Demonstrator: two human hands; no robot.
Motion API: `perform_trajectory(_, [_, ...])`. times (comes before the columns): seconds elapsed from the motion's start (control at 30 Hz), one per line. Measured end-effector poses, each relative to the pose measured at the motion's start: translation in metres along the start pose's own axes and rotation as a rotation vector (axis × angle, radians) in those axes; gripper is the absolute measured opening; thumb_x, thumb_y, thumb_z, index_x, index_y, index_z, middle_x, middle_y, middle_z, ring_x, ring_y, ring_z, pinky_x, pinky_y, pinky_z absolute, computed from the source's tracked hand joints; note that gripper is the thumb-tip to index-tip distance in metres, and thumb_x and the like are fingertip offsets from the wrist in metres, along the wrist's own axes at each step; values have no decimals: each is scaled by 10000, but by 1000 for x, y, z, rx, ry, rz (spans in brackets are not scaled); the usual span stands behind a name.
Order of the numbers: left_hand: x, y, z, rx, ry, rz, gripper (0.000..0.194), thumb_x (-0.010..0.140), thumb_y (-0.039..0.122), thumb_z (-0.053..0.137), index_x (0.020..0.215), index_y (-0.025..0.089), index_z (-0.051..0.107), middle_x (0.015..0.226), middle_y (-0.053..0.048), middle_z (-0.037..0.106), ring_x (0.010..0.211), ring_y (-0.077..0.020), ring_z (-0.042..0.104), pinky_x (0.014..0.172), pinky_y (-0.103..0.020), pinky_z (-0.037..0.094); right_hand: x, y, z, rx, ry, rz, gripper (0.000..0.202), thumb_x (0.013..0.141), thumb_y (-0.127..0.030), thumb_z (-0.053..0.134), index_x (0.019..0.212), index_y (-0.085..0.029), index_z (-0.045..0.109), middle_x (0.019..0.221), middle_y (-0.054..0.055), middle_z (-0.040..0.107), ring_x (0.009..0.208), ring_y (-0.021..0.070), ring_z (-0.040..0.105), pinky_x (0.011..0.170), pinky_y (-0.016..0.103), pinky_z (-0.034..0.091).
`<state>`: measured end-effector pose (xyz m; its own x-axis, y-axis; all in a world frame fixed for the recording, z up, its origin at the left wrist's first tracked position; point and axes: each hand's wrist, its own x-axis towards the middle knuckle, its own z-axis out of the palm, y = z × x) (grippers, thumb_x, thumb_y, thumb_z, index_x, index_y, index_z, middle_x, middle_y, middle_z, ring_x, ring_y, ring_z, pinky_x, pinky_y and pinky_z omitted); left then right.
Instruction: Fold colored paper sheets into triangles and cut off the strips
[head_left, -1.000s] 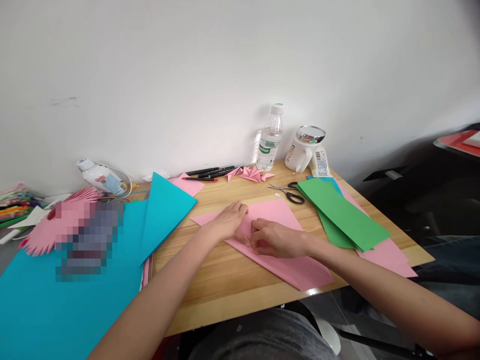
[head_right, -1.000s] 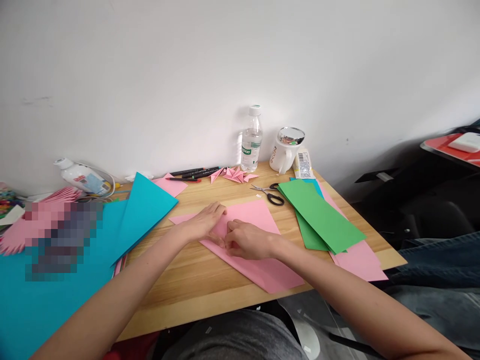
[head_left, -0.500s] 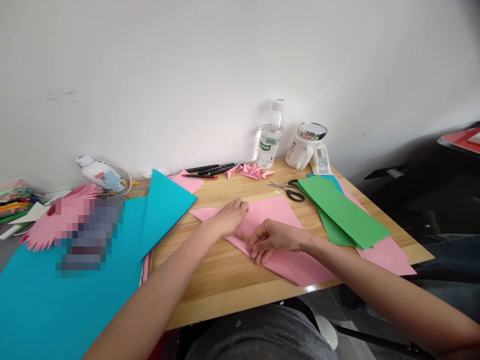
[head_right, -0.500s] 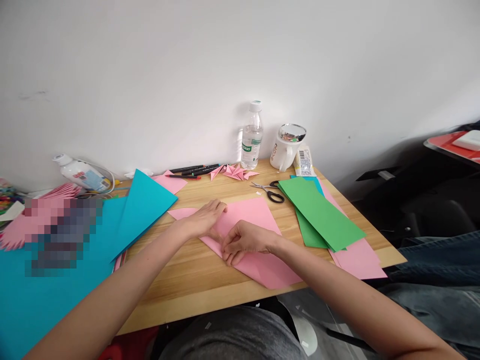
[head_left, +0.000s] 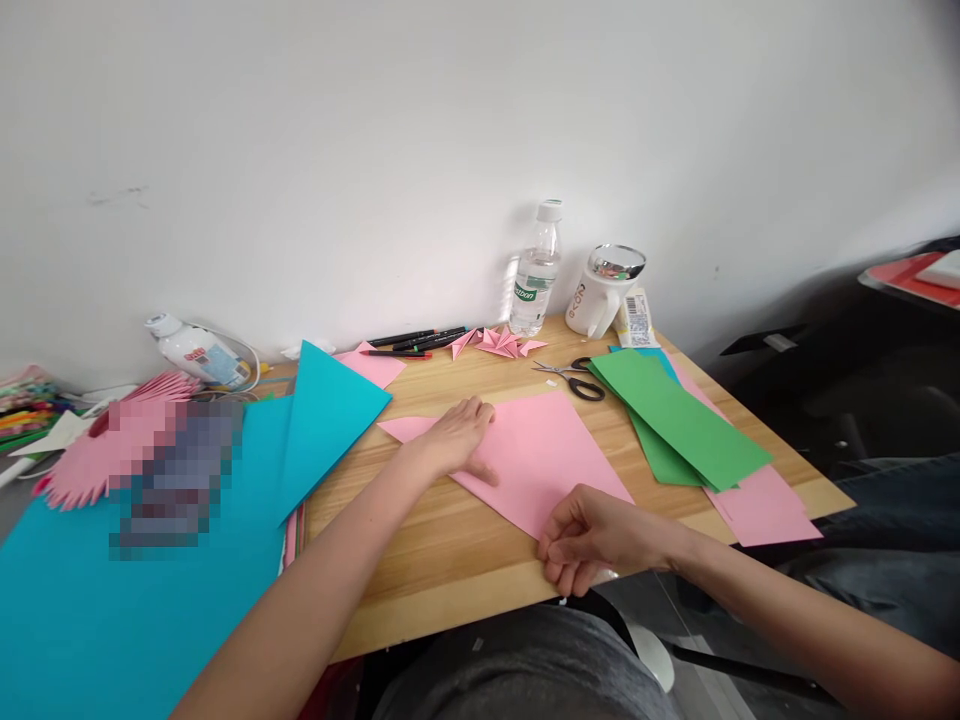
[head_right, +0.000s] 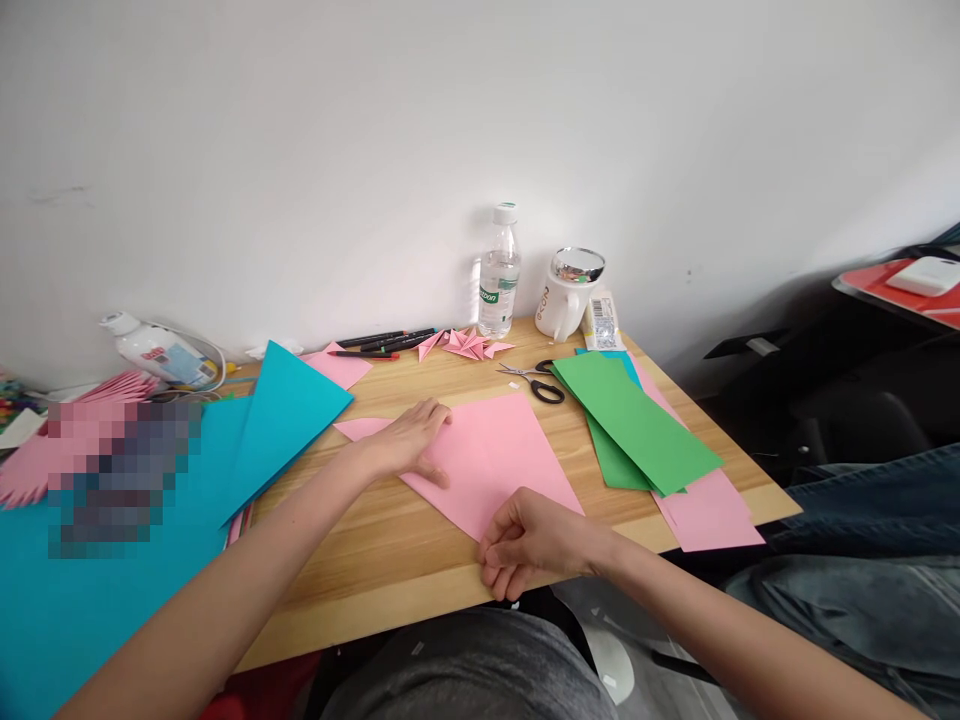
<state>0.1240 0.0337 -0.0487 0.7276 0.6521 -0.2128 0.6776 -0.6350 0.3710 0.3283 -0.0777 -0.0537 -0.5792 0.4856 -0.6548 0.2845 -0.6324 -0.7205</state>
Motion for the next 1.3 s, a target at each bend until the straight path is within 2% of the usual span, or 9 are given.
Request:
perform_trajectory(0.23, [-6, 14, -4, 110, 6, -15, 565, 564, 397, 772, 959, 135, 463, 1018, -103, 493, 922, -232, 483, 802, -322, 399, -18, -3, -9, -269, -81, 9, 303, 698, -412, 662, 710, -109, 645, 667, 53, 672, 582, 154, 657, 558, 261, 548])
perform_trajectory(0.3, [-9, 20, -5, 129, 19, -30, 488, 593, 351, 762, 922, 128, 479, 992, -104, 503, 902, -231, 486, 788, -326, 403, -18, -19, -17, -497, 34, -145, 297, 770, -405, 586, 744, -119, 660, 688, 58, 677, 619, 172, 659, 581, 281, 544])
perform_trajectory(0.4, [-15, 27, -4, 149, 43, -48, 393, 637, 303, 736, 894, 130, 494, 972, -94, 511, 886, -223, 494, 766, -323, 408, -5, -44, -30, -918, 359, -538, 326, 796, -350, 582, 1050, -154, 638, 1110, 116, 642, 1053, 256, 588, 892, 380, 476])
perform_trajectory(0.47, [-18, 29, -2, 157, 59, -53, 357, 661, 281, 718, 901, 132, 500, 978, -88, 514, 895, -217, 501, 765, -318, 412, 8, -54, -36, -1184, 348, -632, 608, 738, -347, 660, 1286, -152, 485, 1402, 141, 404, 1333, 298, 285, 1076, 451, 269])
perform_trajectory(0.57, [-23, 29, 2, 172, 85, -60, 308, 700, 253, 683, 920, 126, 510, 1001, -98, 518, 921, -220, 506, 780, -324, 417, 27, -57, -42, -1414, 212, -476, 1039, 634, -454, 727, 1435, -76, 183, 1501, 196, 102, 1384, 322, -3, 1108, 518, 64])
perform_trajectory(0.73, [-32, 31, 5, 207, 134, -47, 306, 749, 237, 635, 1005, 128, 507, 1053, -106, 527, 974, -224, 507, 829, -342, 418, 40, -49, -44, -1463, 137, -333, 1328, 519, -573, 741, 1435, -52, -67, 1488, 228, -93, 1363, 357, -112, 1083, 555, -12])
perform_trajectory(0.93, [-49, 62, 40, 496, 334, 65, 209, 795, 71, 488, 984, 36, 570, 949, -165, 611, 922, -261, 571, 856, -420, 426, 45, -47, -42, -1454, 152, -273, 1381, 456, -569, 774, 1440, -69, -57, 1492, 226, -85, 1350, 384, -143, 1063, 589, -20])
perform_trajectory(1.07, [-65, 77, 76, 479, 647, 220, 248, 864, 221, 469, 938, 38, 619, 1000, -148, 661, 1000, -249, 587, 939, -367, 393, 45, -48, -42, -1460, 139, -293, 1398, 445, -584, 770, 1437, -56, -61, 1483, 242, -109, 1343, 388, -166, 1046, 613, -28])
perform_trajectory(1.3, [-83, 58, 82, 524, 514, 184, 672, 804, 586, 381, 1176, 50, 544, 1261, -159, 556, 1205, -270, 476, 1012, -446, 345, 45, -49, -39, -1470, 139, -281, 1392, 445, -567, 776, 1431, -10, -34, 1466, 276, -123, 1330, 400, -195, 1027, 626, -68])
